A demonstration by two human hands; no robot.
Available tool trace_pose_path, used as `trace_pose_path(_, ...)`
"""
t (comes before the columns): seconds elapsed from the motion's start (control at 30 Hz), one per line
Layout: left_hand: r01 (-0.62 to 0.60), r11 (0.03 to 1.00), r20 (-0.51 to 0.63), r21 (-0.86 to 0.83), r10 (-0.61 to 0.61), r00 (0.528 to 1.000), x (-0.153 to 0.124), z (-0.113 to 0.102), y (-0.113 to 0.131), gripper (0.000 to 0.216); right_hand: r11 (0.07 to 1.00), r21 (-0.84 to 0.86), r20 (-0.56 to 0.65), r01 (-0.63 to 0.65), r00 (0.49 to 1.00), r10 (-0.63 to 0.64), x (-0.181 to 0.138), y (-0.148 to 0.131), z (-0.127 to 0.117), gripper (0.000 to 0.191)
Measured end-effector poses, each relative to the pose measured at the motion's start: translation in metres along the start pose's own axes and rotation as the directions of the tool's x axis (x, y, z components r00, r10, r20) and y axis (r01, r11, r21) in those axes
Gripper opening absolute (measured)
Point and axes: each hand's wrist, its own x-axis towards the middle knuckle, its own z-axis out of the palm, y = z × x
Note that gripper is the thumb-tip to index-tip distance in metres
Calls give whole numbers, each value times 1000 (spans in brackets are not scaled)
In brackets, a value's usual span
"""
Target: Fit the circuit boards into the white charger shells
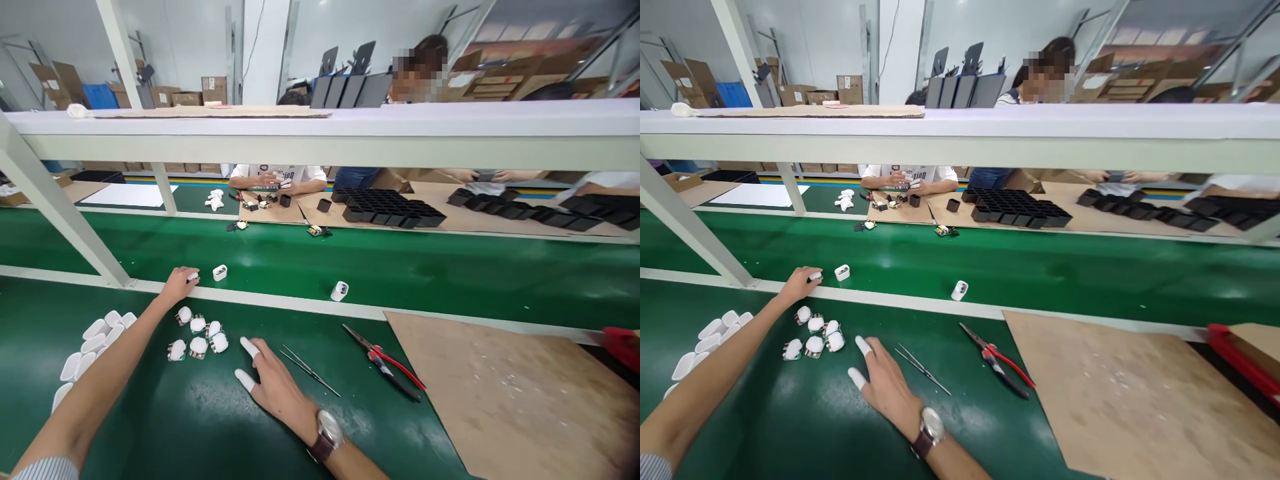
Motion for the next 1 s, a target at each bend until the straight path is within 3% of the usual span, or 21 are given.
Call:
trace_pose_path(0.1,-1,1000,-37,-12,1,999,-22,-21,1,37,993,-40,18,109,994,-108,33,-5,9,66)
trace_pose_path(0.23,-30,999,-39,-29,29,999,-84,-46,8,54,963,-106,-14,249,968,-252,57,-13,20,39)
trace_pose_path(0.37,0,999,30,34,-1,1000,-156,-51,6,54,975,-86,-73,206,975,-212,38,-17,14,31)
trace_pose_path(0.47,-18,1000,-10,11,18,1000,-184,-50,1,51,982,-127,-57,141,987,-150,14,-17,1,32)
trace_pose_path(0.53,-76,996,-102,38,79,992,-191,-55,-7,47,972,-198,-23,125,991,-132,1,-18,-9,39)
trace_pose_path(0.63,-107,971,-203,212,151,968,-193,-68,-30,34,951,-267,52,158,987,-149,-15,-20,-19,50)
trace_pose_path(0.8,-24,928,-183,372,98,978,-191,-73,-66,30,901,-393,109,183,982,-152,-28,-26,-10,32)
trace_pose_path(0.9,-53,949,-231,311,130,964,-184,-72,-52,32,854,-495,103,160,987,-125,-31,-35,5,23)
trace_pose_path(1.0,-179,977,-275,119,205,939,-178,-75,-10,28,842,-505,130,189,981,-142,-30,-43,12,24)
